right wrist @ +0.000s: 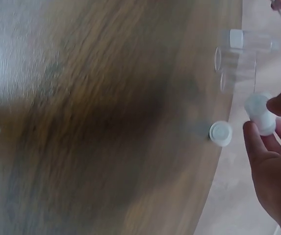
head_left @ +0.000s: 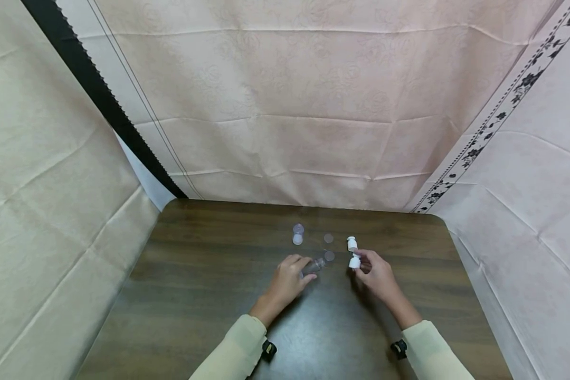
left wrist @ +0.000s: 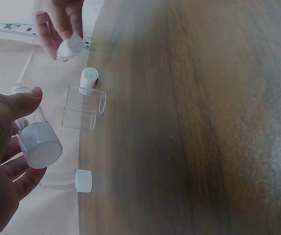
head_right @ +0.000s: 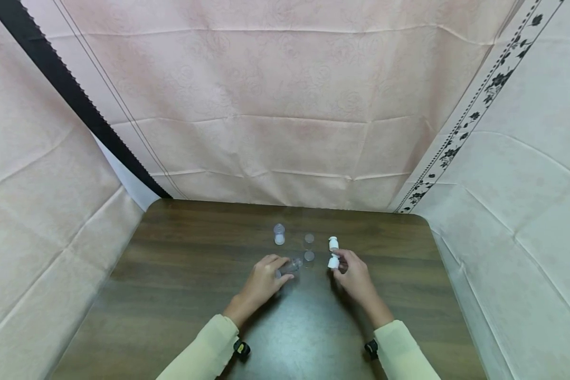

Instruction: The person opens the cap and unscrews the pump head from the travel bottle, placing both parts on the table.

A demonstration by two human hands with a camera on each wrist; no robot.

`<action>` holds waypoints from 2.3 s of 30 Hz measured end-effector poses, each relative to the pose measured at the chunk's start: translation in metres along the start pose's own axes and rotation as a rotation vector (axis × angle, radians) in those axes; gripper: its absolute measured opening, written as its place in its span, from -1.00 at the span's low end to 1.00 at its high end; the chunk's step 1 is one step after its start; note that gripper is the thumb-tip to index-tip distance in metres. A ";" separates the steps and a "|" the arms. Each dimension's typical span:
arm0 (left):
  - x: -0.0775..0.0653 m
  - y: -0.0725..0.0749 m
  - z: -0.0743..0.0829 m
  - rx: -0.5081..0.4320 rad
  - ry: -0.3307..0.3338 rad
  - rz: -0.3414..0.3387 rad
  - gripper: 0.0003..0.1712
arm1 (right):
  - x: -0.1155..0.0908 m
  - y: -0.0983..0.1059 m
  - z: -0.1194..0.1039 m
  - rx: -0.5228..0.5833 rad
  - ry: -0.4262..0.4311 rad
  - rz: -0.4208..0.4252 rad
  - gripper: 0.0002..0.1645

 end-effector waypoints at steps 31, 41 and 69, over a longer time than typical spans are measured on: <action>0.000 0.002 -0.003 -0.018 0.038 -0.011 -0.56 | 0.001 -0.005 0.025 -0.177 -0.109 -0.272 -0.47; -0.001 0.001 -0.005 -0.028 0.036 -0.009 -0.56 | 0.000 -0.007 0.023 -0.157 -0.099 -0.263 -0.44; -0.001 0.003 -0.009 -0.022 0.051 -0.009 -0.57 | -0.002 -0.004 0.026 -0.133 -0.131 -0.257 -0.51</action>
Point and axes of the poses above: each hand's wrist, its own x-axis towards the middle knuckle, its own y-axis out of the back of the hand, z = x × y, the point moved 1 cm from there along x, towards the middle knuckle, and after that the axes turned 8 degrees about y, right-handed, at the moved point
